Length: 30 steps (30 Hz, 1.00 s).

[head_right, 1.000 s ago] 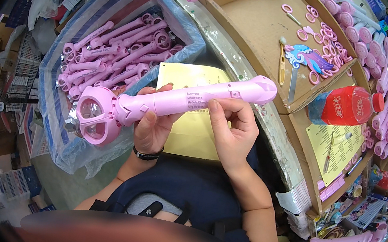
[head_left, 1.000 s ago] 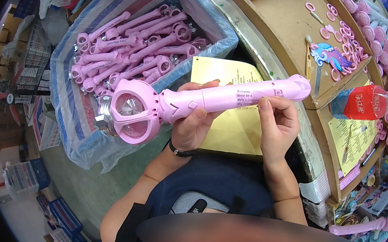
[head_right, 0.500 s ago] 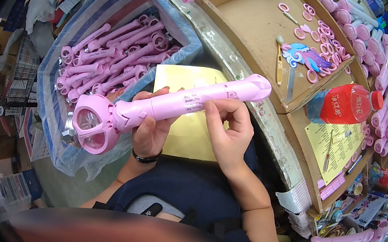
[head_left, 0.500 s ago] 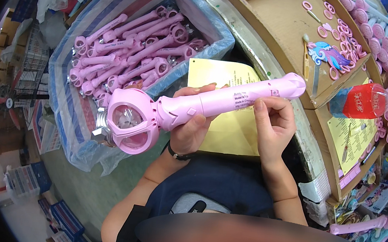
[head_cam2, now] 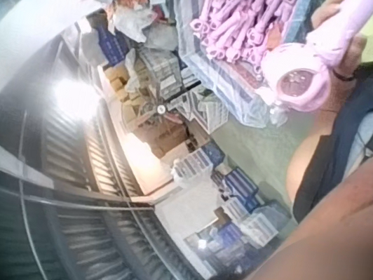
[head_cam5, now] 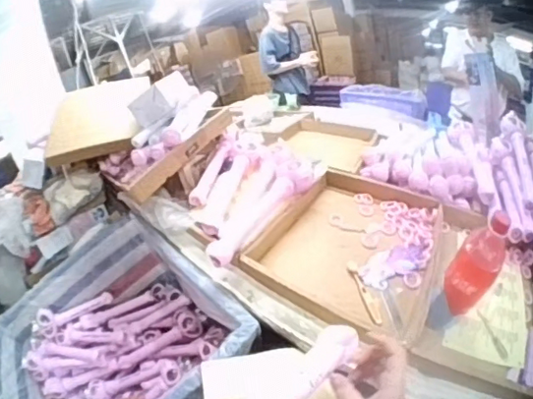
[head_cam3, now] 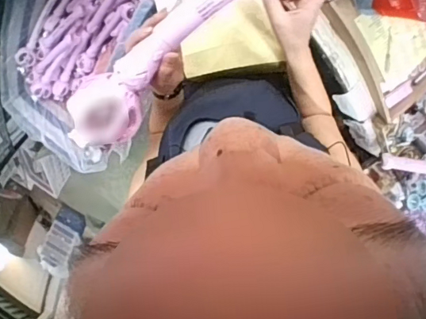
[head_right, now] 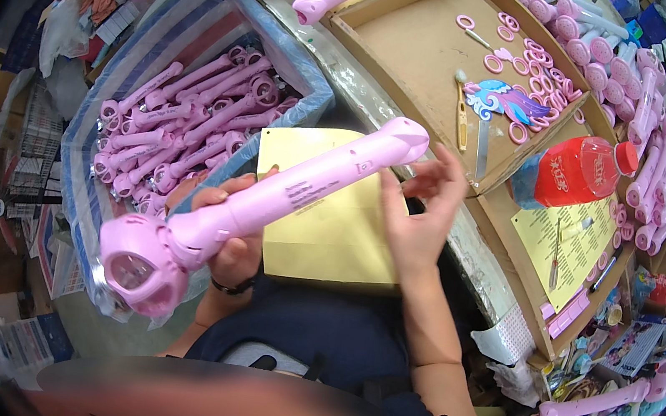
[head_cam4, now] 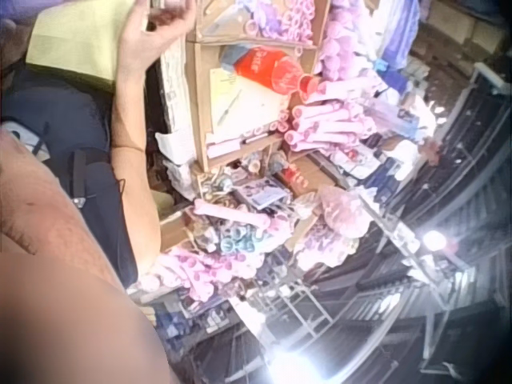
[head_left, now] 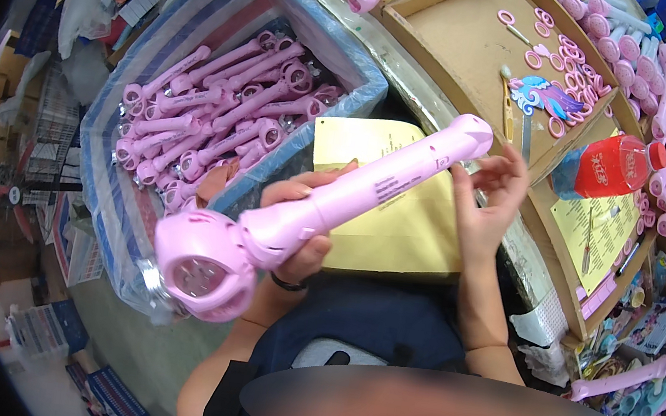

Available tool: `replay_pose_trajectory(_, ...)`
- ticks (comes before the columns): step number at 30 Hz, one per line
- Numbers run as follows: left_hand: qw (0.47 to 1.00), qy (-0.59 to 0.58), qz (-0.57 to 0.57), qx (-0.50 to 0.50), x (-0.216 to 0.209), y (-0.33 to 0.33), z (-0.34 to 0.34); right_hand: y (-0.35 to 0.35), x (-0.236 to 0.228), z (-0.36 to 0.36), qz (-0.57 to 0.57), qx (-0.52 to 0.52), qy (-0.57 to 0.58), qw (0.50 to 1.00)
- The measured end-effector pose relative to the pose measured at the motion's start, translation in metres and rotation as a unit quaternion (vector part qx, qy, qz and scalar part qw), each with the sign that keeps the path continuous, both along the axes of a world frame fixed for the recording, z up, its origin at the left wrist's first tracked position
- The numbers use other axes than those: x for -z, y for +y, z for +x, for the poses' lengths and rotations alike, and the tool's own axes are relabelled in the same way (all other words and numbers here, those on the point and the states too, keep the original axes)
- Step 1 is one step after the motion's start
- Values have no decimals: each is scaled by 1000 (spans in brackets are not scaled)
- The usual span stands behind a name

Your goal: The person assembles pink bubble-blower toys at a workbench. They use a small metal blade to trim excess plastic from the handle, insert a small pink plastic piece, and secure it with a screwdriver. The finished unit is placed into a bin with other completed toys.

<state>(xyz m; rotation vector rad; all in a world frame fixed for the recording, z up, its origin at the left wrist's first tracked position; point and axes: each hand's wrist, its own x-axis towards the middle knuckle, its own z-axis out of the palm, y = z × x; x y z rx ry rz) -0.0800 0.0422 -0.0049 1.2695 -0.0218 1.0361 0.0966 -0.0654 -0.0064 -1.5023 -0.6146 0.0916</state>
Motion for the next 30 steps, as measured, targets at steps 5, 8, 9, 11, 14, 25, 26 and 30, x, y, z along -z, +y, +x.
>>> replay_pose_trajectory(5,992,51,65,93,-45,64,-14,-24,-40,38,-196,-169,-347,901)
replay_pose_trajectory(8,973,39,-36,223,-73,88,1,-13,-49,29,-216,-389,-156,882)
replay_pose_trajectory(9,966,51,-126,220,-80,89,8,-7,-49,22,-208,-448,-56,868)
replay_pose_trajectory(11,980,50,-147,124,-86,84,32,7,-44,-1,-110,-343,-98,928)
replay_pose_trajectory(14,994,73,-39,-65,-72,47,59,15,-35,-35,-109,-194,-101,970)
replay_pose_trajectory(25,980,37,-168,95,-35,40,83,-8,-15,-70,19,-369,177,912)
replay_pose_trajectory(26,882,-35,-363,297,-35,41,86,-11,-16,-68,26,-425,225,876)
replay_pose_trajectory(30,711,-167,-227,644,-31,36,97,-17,-18,-60,62,-523,394,753)
